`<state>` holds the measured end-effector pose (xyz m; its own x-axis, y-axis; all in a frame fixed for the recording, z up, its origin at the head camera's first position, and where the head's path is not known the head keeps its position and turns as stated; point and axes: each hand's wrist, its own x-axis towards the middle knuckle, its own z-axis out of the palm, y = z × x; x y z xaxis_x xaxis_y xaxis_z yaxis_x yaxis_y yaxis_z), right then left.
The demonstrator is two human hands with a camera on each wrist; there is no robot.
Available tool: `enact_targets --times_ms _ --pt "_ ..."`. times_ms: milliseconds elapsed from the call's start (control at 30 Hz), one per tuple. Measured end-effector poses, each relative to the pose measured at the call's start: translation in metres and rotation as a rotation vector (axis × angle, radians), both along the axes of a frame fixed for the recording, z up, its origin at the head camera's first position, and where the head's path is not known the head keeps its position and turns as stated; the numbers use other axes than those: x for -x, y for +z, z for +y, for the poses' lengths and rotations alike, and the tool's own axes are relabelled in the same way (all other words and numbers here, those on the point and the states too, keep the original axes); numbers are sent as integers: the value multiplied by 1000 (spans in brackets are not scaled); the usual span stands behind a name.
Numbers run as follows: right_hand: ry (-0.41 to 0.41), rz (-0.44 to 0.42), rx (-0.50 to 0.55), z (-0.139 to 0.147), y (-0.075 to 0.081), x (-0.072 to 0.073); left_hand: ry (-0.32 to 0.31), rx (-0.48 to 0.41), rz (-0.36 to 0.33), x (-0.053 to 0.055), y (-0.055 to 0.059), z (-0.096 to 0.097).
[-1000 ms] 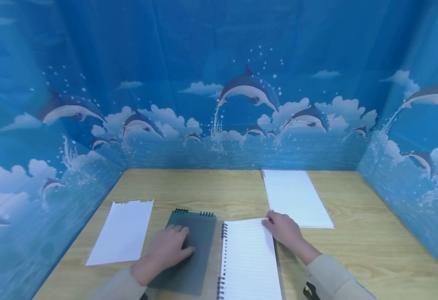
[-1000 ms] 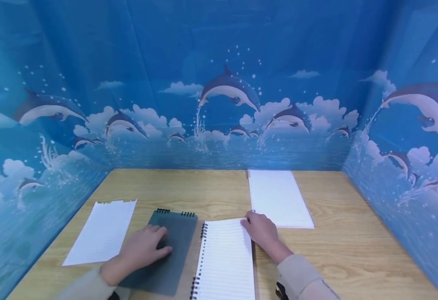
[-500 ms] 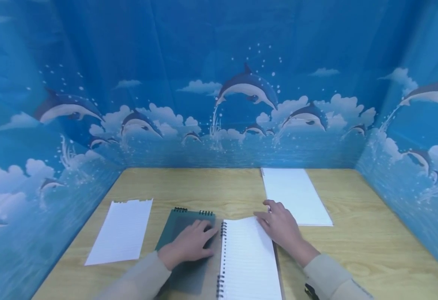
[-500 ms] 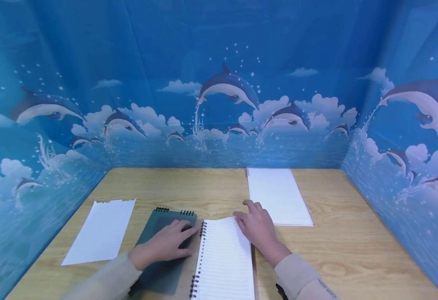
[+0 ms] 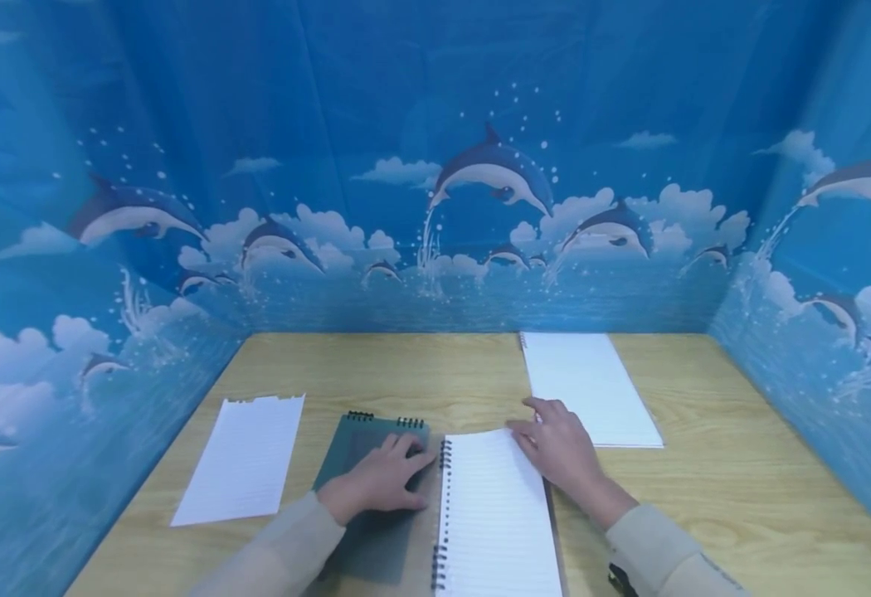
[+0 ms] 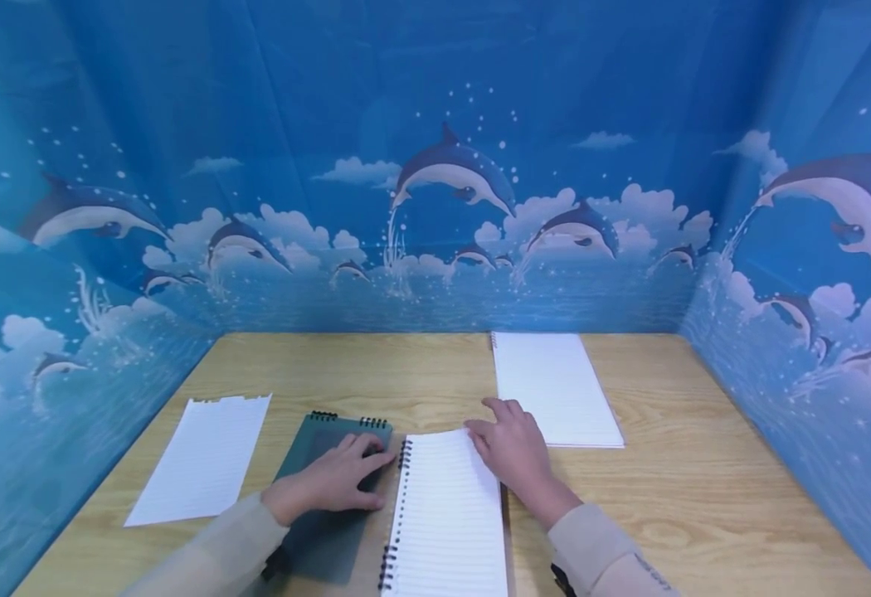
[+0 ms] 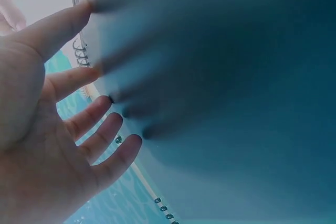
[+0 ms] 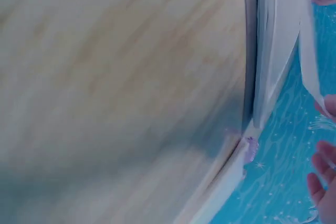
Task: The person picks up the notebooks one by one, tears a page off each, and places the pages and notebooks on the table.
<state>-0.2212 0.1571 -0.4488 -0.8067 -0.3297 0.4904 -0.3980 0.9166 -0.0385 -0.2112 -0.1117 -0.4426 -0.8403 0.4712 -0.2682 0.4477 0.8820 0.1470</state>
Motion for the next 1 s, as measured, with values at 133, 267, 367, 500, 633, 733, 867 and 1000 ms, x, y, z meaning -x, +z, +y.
enact_targets --times_ms 133,267,367,500,633,733,867,1000 --pt "43 43 9 -2 2 2 14 0 -8 0 3 1" --pt "-18 -188 136 -4 6 2 10 -1 -15 -1 5 2" --pt "-59 -415 308 -4 9 1 0 -10 -19 -1 6 1" --pt "-54 -596 462 -1 10 -1 -17 -19 -17 -2 6 -1" --pt "-38 -639 463 5 7 -6 -21 -19 -25 -2 6 -1" --pt "-40 -675 495 9 5 -11 0 -13 -39 -1 5 -1" --pt "-72 -750 574 10 -1 -15 26 -1 -65 0 4 0" --pt "-128 -768 585 9 -8 -16 28 20 -90 1 2 0"
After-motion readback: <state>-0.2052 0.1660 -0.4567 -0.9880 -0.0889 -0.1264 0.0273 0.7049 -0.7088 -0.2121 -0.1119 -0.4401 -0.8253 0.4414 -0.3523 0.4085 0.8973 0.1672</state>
